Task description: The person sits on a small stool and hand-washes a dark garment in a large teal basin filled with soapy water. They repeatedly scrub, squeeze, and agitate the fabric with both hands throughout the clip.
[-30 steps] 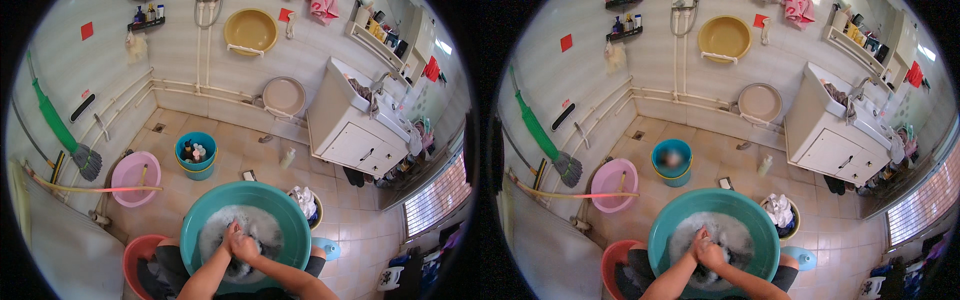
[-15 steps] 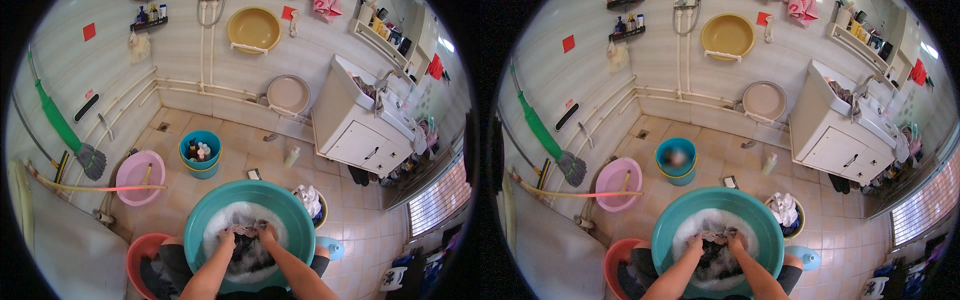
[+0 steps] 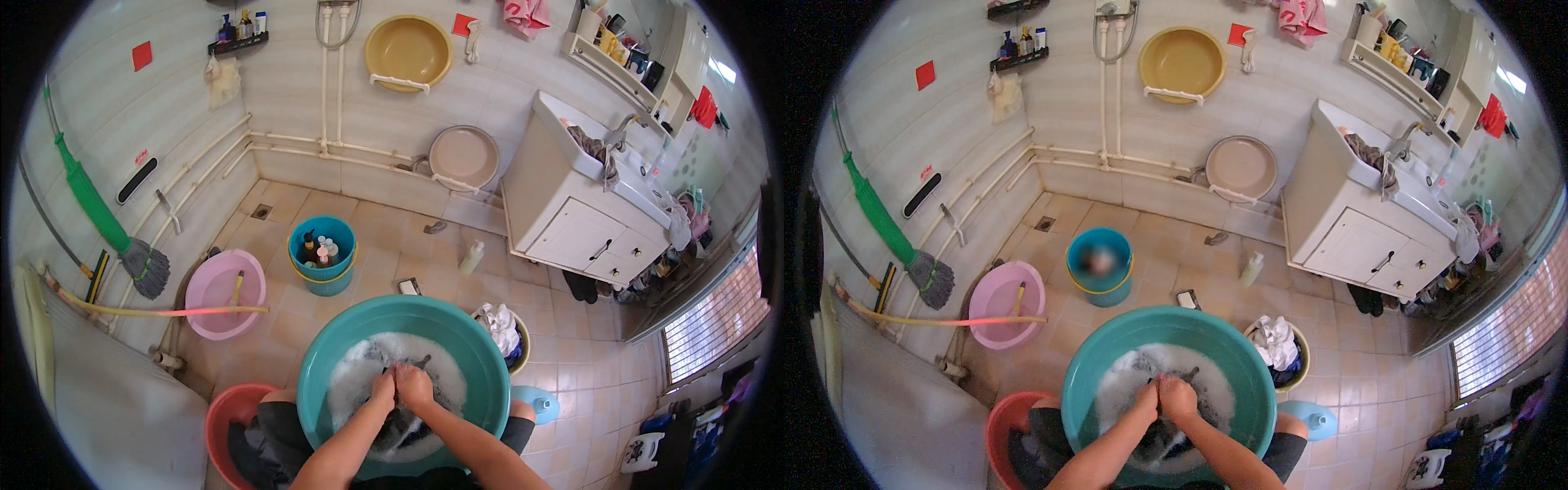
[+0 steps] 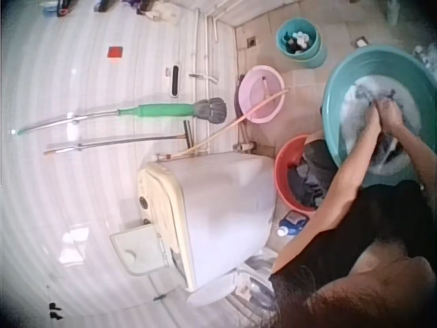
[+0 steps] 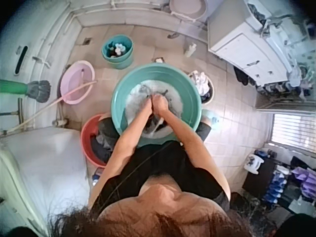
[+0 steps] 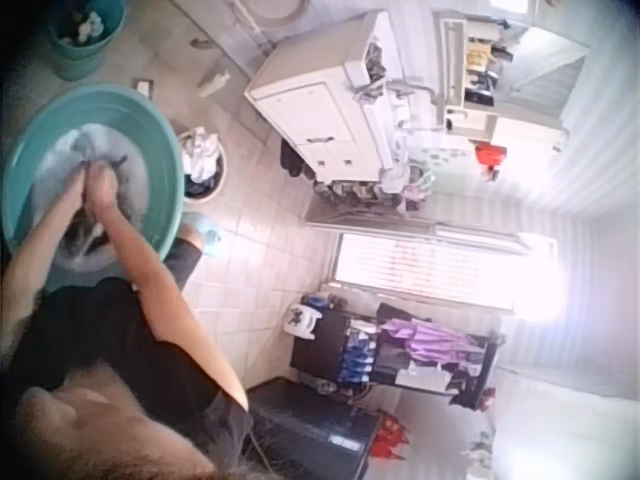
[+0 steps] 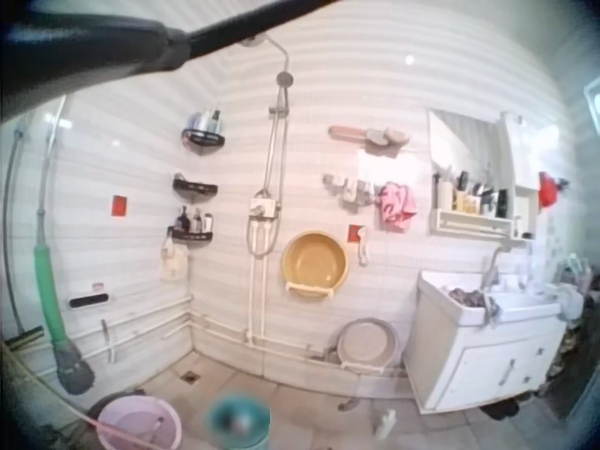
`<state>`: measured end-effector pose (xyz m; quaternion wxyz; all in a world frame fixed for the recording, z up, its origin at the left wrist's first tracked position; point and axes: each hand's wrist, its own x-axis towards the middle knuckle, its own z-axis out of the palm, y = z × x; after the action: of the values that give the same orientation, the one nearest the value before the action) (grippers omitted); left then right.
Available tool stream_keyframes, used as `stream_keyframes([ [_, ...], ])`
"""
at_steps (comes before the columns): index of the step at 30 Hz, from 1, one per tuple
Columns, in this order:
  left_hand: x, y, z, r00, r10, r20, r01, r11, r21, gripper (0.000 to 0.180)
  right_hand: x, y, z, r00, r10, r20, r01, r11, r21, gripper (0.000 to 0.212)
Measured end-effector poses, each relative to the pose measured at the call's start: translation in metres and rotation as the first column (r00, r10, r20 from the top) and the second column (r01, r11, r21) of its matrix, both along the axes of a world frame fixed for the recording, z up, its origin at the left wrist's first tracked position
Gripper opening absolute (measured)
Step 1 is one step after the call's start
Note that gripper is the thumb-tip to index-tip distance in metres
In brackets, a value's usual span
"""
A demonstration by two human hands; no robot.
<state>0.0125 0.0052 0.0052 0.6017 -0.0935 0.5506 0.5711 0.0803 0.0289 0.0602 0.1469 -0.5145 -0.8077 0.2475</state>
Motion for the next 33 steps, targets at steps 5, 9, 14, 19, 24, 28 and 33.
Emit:
stream_keyframes([
  [5, -0.022, 0.003, -0.068, 0.966, -0.247, 0.076, 0.227, 0.951, 0.209, 0.042, 0.006, -0.05, -0.006, 0.92, 0.376, -0.107, -0.356, 0.919, 0.168, 0.027],
  [9, -0.006, -0.002, -0.014, 0.997, 0.01, -0.081, -0.017, 0.997, -0.08, 0.044, 0.014, 0.007, -0.025, 0.981, -0.168, -0.095, 0.134, 0.947, -0.292, 0.038],
  [14, -0.024, -0.008, 0.0, 0.958, 0.017, -0.288, -0.03, 0.999, -0.04, 0.07, 0.041, 0.01, -0.038, 0.995, -0.096, -0.026, 0.086, 0.963, -0.257, 0.041],
  [19, -0.034, -0.012, -0.028, 0.909, -0.32, -0.266, 0.24, 0.925, -0.293, 0.077, 0.049, 0.024, -0.112, 0.931, -0.356, -0.083, 0.291, 0.859, -0.421, 0.041],
  [24, -0.026, -0.009, -0.053, 0.999, 0.031, 0.028, -0.031, 0.999, 0.022, 0.05, -0.001, -0.032, -0.006, 0.979, -0.104, -0.176, 0.051, 0.957, -0.284, 0.031],
  [28, -0.018, -0.005, -0.068, 0.924, -0.046, 0.38, -0.028, 0.982, 0.187, 0.05, -0.006, -0.047, 0.009, 0.981, 0.037, -0.192, -0.053, 0.996, -0.078, 0.024],
  [33, -0.012, -0.005, -0.015, 0.998, -0.056, -0.023, 0.057, 0.996, 0.066, 0.051, 0.0, -0.004, -0.023, 0.997, -0.08, 0.02, 0.079, 0.996, 0.038, 0.031],
])
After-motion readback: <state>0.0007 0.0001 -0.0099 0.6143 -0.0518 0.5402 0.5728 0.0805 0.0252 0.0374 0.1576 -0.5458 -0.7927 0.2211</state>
